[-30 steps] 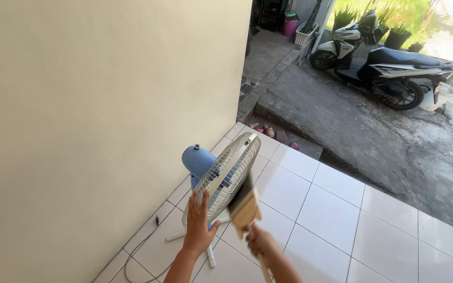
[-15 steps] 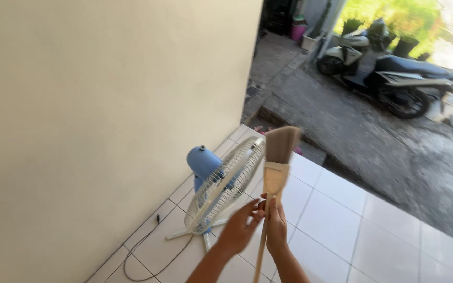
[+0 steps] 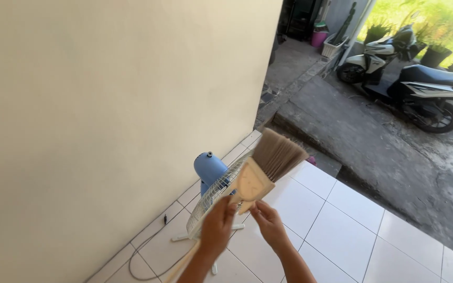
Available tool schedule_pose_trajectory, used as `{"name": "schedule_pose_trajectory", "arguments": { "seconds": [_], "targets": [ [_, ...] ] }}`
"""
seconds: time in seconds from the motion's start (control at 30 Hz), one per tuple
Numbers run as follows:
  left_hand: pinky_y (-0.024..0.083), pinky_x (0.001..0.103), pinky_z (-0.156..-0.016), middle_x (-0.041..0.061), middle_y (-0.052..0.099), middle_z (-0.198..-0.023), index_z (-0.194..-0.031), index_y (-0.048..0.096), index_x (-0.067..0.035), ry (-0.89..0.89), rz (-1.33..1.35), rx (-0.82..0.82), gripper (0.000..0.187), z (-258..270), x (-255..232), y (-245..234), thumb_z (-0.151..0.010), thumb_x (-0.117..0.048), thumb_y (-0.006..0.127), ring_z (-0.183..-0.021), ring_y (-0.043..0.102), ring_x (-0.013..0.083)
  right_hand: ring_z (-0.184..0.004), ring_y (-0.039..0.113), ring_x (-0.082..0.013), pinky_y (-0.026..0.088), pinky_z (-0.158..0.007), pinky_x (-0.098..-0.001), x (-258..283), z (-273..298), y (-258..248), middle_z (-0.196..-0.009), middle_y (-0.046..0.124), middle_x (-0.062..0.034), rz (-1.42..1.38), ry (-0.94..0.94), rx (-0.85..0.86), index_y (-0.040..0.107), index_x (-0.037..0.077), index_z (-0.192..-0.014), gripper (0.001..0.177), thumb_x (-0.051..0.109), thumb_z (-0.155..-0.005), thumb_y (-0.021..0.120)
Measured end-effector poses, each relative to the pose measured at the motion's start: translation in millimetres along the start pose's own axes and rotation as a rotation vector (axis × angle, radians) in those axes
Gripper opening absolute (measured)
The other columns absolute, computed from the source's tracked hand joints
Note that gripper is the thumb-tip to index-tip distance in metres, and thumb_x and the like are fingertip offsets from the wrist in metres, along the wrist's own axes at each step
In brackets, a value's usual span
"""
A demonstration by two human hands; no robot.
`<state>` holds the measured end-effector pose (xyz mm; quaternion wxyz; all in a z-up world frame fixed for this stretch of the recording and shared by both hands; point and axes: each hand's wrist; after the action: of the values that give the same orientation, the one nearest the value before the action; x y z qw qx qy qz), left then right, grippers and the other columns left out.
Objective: Cleaning the grill of a floor fan with a brush.
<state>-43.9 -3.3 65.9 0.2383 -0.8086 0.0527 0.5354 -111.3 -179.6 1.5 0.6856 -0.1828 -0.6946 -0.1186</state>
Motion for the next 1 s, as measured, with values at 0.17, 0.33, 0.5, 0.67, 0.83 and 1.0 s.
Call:
{"name": "schedule_pose_trajectory", "arguments": {
  "seconds": [0.17,0.33,0.5,0.67,0.83,1.0],
  "targets": [
    [0.059,0.038,-0.076,0.012,0.075,-0.103,-0.126,0.061,-0.008,-0.172,-0.103,-0.134,0.037,-4,25,-57,-0.101,-0.034,0.052,-0.091,0.076,0.024,-0.107,0.062,-0.0196,0.055,-0.089,-0.0355,8,-18,-14,-0.113,0.072,-0.0076,0.148,0.001,-0.152,0.074,0.008,-0.118,0.027,0.025,-0.098,0.065],
    [0.058,0.043,-0.075,0.014,0.076,-0.102,-0.127,0.06,-0.009,-0.232,-0.327,-0.183,0.038,-6,73,-106,-0.103,-0.036,0.049,-0.092,0.073,0.0312,-0.124,0.049,-0.0198,0.054,-0.09,-0.037,54,-35,2,-0.129,0.055,-0.0046,0.247,-0.002,-0.298,0.063,0.019,-0.127,0.036,0.031,-0.093,0.066],
    [0.057,0.044,-0.068,0.008,0.078,-0.093,-0.128,0.061,-0.02,-0.433,-0.333,0.021,0.043,-21,95,-118,-0.099,-0.046,0.042,-0.082,0.075,0.029,-0.141,0.02,-0.0427,0.031,-0.108,-0.0637,45,-70,24,-0.152,0.027,-0.0169,0.554,-0.045,-0.343,0.039,0.027,-0.15,0.075,0.054,-0.088,0.071],
    [0.054,0.045,-0.071,0.015,0.076,-0.083,-0.125,0.063,-0.02,-0.456,-0.39,0.399,0.044,-40,100,-125,-0.104,-0.05,0.039,-0.076,0.072,0.0323,-0.143,0.013,-0.0438,0.029,-0.111,-0.0643,35,-83,53,-0.152,0.022,-0.0163,0.629,0.065,-0.363,0.034,0.029,-0.151,0.084,0.062,-0.082,0.07],
    [0.054,0.044,-0.077,0.013,0.073,-0.092,-0.116,0.069,-0.019,-0.445,-0.46,0.566,0.043,-43,199,-157,-0.101,-0.053,0.046,-0.086,0.068,0.0322,-0.142,0.014,-0.0383,0.026,-0.116,-0.0566,14,-81,57,-0.152,0.021,-0.0148,0.88,-0.07,-0.436,0.034,0.019,-0.149,0.086,0.06,-0.083,0.07],
    [0.057,0.042,-0.084,0.004,0.075,-0.103,-0.119,0.07,-0.022,-0.768,-0.745,0.778,0.046,-51,205,-193,-0.105,-0.055,0.04,-0.094,0.07,0.0221,-0.142,0.016,-0.0363,0.027,-0.115,-0.0536,16,-70,61,-0.15,0.022,-0.0142,0.911,-0.038,-0.475,0.025,0.019,-0.154,0.095,0.062,-0.081,0.069]
  ]
}}
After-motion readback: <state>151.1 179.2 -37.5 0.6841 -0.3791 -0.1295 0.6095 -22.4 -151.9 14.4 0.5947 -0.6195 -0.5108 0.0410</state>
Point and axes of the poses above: each hand's wrist, its own z-axis away from the middle knuckle, its own y-axis out of the palm, x = y × z
